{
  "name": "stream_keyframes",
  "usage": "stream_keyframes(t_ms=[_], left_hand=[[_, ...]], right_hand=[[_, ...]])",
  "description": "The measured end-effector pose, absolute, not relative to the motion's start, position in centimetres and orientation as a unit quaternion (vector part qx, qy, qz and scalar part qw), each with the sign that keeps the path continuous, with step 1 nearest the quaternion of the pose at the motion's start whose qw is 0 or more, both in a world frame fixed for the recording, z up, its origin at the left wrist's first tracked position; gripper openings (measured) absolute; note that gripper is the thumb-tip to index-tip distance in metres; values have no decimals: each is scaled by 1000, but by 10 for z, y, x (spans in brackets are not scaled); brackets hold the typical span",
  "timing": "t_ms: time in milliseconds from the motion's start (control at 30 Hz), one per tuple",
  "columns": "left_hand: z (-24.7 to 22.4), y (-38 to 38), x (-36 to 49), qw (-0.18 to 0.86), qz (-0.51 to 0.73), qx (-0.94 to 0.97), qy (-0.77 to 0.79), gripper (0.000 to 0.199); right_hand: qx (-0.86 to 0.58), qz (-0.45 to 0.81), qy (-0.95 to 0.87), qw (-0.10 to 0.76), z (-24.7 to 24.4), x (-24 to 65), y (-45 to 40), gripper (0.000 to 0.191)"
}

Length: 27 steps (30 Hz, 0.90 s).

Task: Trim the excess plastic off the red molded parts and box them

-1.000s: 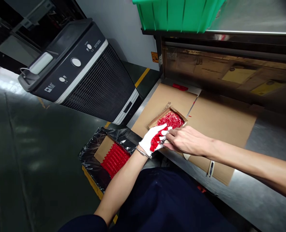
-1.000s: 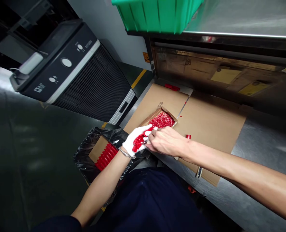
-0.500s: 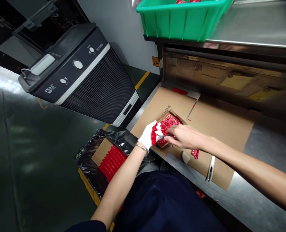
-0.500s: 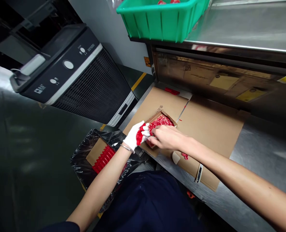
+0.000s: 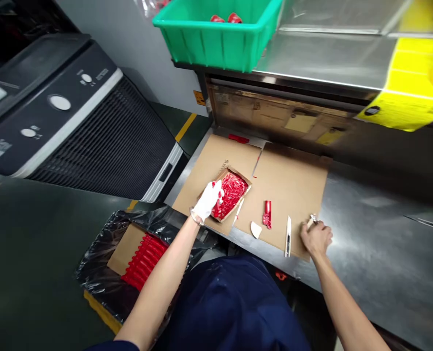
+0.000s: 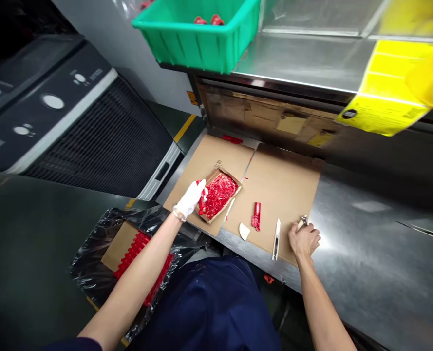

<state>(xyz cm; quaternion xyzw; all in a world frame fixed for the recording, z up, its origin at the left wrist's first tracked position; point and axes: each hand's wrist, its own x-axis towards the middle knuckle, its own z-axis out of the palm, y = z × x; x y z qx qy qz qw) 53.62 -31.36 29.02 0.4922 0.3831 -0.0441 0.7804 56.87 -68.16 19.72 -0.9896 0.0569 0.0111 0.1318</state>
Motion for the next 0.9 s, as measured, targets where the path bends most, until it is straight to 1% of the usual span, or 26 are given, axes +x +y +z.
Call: stream_keyframes(t_ms=[100, 233, 333, 400, 500, 567, 633, 767, 833, 900], left_hand=[[308, -341, 514, 775, -42, 540, 326, 23], [342, -376, 477, 745, -34, 634, 204, 28], [363, -390, 454, 736, -18, 660, 146, 31], [373, -393, 444, 731, -3, 672, 119, 35], [384, -394, 434, 723, 19, 684, 97, 35], [388, -394, 430, 719, 27, 688, 94, 34], [391, -396, 426, 719, 33, 688, 98, 33], [391, -400, 419, 720, 42, 682, 120, 31], [389, -400, 415, 711, 43, 692, 121, 32], [387, -400, 411, 696, 38, 708, 114, 33]], right_hand=[[-988, 20, 73, 133, 188, 549, -690, 37], [-983, 115, 40, 138, 176, 530, -676, 33], [-973, 179, 30, 141, 170, 521, -665, 31], [-968, 199, 30, 147, 171, 519, -661, 31], [-963, 206, 11, 176, 183, 522, -663, 31], [-957, 204, -18, 207, 200, 524, -665, 28], [-946, 201, -59, 248, 229, 523, -665, 24], [-922, 168, -149, 314, 312, 510, -651, 24], [-906, 118, -230, 336, 355, 499, -639, 22], [-892, 39, -314, 324, 389, 489, -626, 19]])
